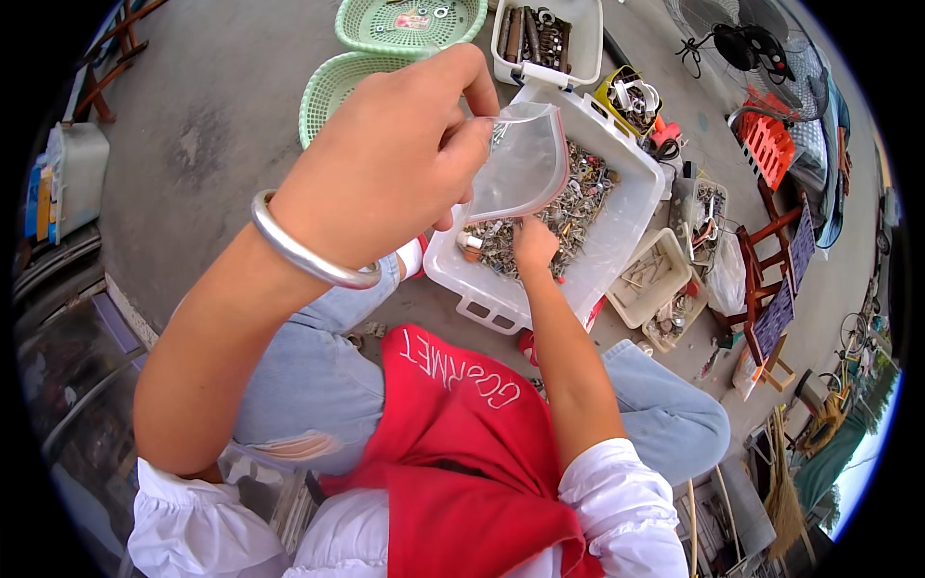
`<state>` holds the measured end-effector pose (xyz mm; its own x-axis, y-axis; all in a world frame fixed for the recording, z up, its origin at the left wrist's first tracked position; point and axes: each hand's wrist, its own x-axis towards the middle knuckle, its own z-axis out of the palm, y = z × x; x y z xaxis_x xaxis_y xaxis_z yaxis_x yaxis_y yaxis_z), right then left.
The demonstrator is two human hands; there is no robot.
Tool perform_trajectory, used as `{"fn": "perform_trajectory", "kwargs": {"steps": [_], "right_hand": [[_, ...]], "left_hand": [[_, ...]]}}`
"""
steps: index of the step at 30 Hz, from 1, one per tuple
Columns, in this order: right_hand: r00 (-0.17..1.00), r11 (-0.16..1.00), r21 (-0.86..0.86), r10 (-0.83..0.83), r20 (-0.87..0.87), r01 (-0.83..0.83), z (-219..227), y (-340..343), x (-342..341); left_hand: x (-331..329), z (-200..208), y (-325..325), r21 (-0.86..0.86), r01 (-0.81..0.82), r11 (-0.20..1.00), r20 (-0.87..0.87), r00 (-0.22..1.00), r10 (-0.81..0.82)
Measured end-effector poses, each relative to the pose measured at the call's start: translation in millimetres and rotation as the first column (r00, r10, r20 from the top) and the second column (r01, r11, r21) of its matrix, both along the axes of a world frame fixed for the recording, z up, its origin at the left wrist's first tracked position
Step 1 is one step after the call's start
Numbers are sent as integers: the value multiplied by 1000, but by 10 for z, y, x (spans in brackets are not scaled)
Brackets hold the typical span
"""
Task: The person sits on the ground and sorts small metal hardware items from a white plastic bin into a clear plastic bag. They pick up individual pieces, inspect them, and place them into the bag, occasionally transferring items between the bin and two green baskets nearby.
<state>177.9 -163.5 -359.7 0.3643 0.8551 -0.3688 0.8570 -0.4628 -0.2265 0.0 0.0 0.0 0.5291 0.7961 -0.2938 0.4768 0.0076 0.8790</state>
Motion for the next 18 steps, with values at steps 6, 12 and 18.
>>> {"fn": "perform_trajectory", "kwargs": {"steps": [6,12,18], "right_hand": [[999,997,-71,-40,1,40,-107,56,-39],[992,997,-35,-79,-103,76,-199,-63,-12],[357,807,-324,-527,-771,493,16,-80,310]], "left_hand": [[-23,-20,36,174,48,984,-93,995,-32],[-45,-145,64,549,167,819,-226,973,-47],[-6,-100,215,-90,-75,993,239,966,94]]}}
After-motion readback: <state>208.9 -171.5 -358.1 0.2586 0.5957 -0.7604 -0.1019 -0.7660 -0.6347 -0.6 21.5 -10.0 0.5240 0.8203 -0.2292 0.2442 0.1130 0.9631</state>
